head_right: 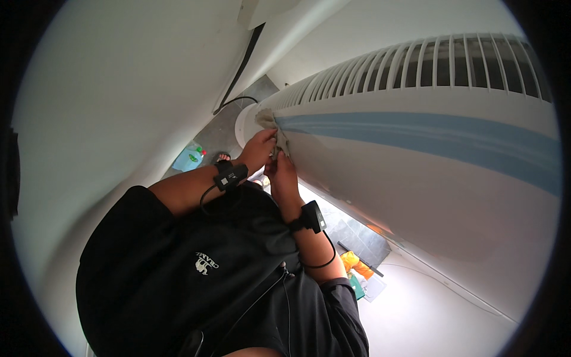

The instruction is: Cleaning the exterior and vents of a standing air conditioning unit with a cloth.

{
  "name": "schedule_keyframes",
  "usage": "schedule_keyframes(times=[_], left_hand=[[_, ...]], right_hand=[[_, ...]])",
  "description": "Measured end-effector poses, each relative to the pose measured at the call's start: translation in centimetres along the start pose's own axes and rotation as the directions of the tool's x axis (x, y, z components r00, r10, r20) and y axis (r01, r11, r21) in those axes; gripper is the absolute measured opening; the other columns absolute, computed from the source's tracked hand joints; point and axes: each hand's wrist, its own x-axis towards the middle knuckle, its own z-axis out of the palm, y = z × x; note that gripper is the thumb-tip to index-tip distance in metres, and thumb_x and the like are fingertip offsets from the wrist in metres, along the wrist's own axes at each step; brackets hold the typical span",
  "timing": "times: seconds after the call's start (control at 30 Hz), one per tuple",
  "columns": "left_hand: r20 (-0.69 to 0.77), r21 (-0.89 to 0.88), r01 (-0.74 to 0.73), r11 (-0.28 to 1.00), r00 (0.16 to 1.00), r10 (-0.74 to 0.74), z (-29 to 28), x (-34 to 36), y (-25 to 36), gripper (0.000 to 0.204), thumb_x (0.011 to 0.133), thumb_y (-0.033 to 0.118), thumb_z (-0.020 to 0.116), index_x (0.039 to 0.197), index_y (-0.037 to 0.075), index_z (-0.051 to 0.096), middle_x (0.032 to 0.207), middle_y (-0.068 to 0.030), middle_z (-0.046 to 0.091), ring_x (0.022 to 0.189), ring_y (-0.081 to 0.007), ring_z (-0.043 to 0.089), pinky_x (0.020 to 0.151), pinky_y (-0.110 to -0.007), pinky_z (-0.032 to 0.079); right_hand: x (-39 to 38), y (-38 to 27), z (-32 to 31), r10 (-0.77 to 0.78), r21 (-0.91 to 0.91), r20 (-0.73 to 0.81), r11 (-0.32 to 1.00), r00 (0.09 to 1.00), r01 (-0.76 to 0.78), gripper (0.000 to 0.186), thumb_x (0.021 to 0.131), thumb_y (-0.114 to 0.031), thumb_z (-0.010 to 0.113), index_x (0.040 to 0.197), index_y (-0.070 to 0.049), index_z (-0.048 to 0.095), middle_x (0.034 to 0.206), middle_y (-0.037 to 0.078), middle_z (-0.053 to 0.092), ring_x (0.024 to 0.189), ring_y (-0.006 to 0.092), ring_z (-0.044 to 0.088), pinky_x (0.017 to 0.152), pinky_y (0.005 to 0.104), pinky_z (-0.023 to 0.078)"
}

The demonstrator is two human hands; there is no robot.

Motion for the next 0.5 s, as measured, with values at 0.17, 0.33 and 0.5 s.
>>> schedule_keyframes(times=[0.17,0.33,0.5], left_hand=[[-0.018,0.496,-0.631,0.597,0.680,0.733,0.1,2.0,-2.6,0.041,0.097,0.011,0.044,0.137,0.004,0.053,0.114,-0.0122,0.064,0.090,-0.0197,0.067,0.078,-0.029,0.055],[0.054,0.104,-0.146,0.984,0.989,0.141,-1.5,1.5,0.3,0.044,0.095,0.006,0.040,0.137,0.006,0.054,0.105,-0.0124,0.065,0.078,-0.0177,0.068,0.061,-0.026,0.055],[0.080,0.155,-0.066,0.986,0.995,0.054,-1.2,0.9,1.1,0.046,0.093,0.003,0.040,0.136,0.005,0.054,0.112,-0.0148,0.065,0.092,-0.0207,0.068,0.074,-0.029,0.056]], right_hand=[[-0.3,-0.1,-0.5,-0.119,-0.169,0.021,0.978,0.993,0.121,0.032,0.105,-0.029,0.040,0.105,-0.002,0.057,0.083,0.006,0.060,0.075,0.0157,0.056,0.073,0.0305,0.047],[-1.5,-0.9,0.8,-0.175,-0.591,0.155,0.772,0.972,0.233,0.044,0.107,-0.033,0.035,0.095,0.000,0.061,0.084,0.007,0.061,0.077,0.0156,0.056,0.076,0.0311,0.046],[-1.0,-1.0,0.5,-0.179,-0.625,0.192,0.736,0.965,0.260,0.044,0.106,-0.034,0.037,0.097,0.001,0.062,0.084,0.007,0.062,0.079,0.0170,0.058,0.077,0.0309,0.047]])
